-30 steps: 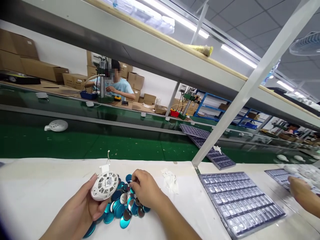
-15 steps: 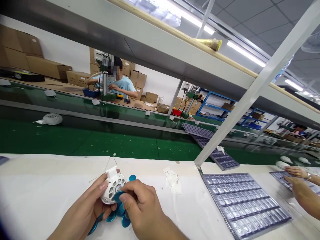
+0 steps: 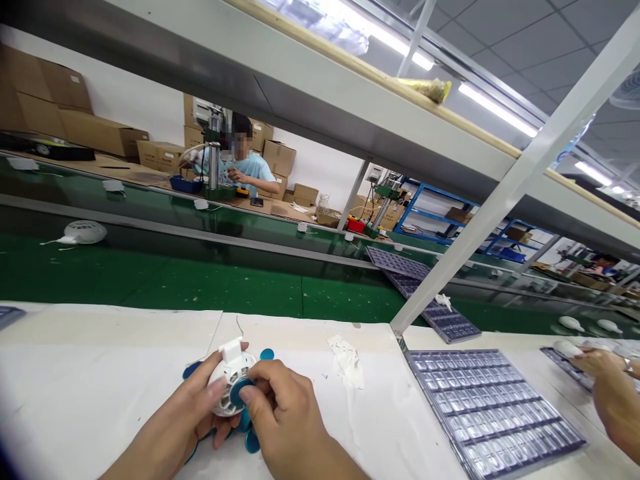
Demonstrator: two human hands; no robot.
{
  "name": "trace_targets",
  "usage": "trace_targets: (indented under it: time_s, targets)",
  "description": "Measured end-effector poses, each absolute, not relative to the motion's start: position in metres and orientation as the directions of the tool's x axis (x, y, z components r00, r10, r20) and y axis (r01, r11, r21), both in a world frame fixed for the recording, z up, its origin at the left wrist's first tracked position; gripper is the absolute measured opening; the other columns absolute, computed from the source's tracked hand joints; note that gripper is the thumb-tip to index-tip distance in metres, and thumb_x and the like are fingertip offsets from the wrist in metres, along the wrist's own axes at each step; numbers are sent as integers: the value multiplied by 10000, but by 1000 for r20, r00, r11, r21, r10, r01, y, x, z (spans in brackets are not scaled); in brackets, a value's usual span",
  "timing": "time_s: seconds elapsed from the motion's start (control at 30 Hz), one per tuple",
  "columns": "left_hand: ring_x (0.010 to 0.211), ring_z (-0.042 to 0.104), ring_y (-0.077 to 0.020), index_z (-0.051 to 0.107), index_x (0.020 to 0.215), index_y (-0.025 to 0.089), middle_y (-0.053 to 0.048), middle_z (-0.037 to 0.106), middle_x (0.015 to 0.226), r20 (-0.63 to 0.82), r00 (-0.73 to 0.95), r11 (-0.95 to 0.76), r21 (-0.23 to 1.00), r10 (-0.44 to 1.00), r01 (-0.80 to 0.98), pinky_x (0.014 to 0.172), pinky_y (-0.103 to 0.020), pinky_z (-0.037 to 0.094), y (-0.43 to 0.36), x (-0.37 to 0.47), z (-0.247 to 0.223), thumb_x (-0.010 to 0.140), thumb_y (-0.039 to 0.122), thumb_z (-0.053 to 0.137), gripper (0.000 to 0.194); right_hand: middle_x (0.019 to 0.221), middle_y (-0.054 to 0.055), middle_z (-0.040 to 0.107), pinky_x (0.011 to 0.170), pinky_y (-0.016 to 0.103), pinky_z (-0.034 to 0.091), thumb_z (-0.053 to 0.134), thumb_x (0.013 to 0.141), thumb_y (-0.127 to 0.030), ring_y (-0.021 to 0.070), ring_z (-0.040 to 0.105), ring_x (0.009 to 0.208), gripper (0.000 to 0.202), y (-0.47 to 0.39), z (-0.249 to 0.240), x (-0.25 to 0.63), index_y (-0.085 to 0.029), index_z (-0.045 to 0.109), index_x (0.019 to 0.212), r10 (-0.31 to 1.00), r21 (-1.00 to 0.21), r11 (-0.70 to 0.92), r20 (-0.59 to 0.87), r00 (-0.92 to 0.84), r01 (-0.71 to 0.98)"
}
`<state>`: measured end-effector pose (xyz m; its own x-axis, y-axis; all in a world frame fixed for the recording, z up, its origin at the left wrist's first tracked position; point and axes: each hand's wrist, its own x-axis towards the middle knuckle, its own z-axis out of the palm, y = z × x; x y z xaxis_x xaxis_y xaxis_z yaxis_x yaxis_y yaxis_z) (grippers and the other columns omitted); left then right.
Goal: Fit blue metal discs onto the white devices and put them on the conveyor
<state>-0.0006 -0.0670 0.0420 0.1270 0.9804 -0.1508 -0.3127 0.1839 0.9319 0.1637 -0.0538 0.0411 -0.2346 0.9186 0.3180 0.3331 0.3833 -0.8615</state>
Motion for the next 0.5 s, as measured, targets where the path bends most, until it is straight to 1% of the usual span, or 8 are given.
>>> trace_targets:
  time_s: [0.07,0.1,0.17,0.23,0.3,0.37,0.43,0.5]
  targets:
    - [567,551,-180,549,1311,210,-8,653,688,-126,129,160,941,984,-297,549,-268,456,-67,1,43,739,494,770,676,602,-57,575,529,233,447,631,853,-234,138,554,538,170,-52,39,163,-259,615,1020,956,-921,274,227,-188,279]
    - [542,547,-177,551,1307,205,-6,654,663,-124,130,157,944,984,-290,530,-266,451,-67,1,42,716,465,797,690,587,-72,529,520,225,434,664,831,-247,132,531,531,223,-51,39,163,-263,597,1043,970,-945,219,185,-157,243]
    - [504,537,-171,530,1318,185,-11,658,616,-127,149,167,942,981,-290,496,-262,438,-67,2,41,711,441,804,714,667,-64,521,538,222,435,755,773,-315,127,525,572,360,-51,38,162,-266,573,1080,983,-975,161,144,-115,153]
    - [497,543,-181,475,1357,166,-31,668,607,-123,190,180,929,974,-322,456,-261,420,-69,1,38,720,462,782,767,809,-19,572,554,244,459,780,750,-456,139,565,612,508,-52,40,160,-267,546,1159,974,-993,119,115,-195,9]
    - [481,538,-187,423,1386,149,-49,670,597,-120,236,200,913,964,-355,412,-256,385,-71,1,35,700,506,776,850,850,17,609,541,271,466,710,773,-611,160,596,599,635,-56,43,157,-267,501,1263,924,-990,24,75,-375,-138]
    - [443,511,-173,409,1397,153,-45,660,565,-142,253,233,896,957,-377,395,-248,350,-76,2,33,672,533,790,903,736,-2,600,530,278,453,638,794,-688,169,594,552,700,-62,45,153,-264,468,1324,867,-972,-71,52,-496,-225]
    - [429,502,-165,411,1407,168,-38,653,547,-182,246,272,872,952,-407,403,-246,334,-80,2,33,643,535,813,938,636,-34,551,524,268,438,652,771,-701,170,591,523,726,-66,45,148,-260,474,1320,856,-955,-88,72,-512,-282]
    - [438,516,-167,419,1413,178,-36,656,560,-230,220,307,844,948,-440,421,-252,346,-84,4,34,632,532,826,949,603,-49,522,488,255,418,669,749,-706,165,583,475,720,-68,43,144,-254,488,1279,859,-943,-84,95,-503,-321]
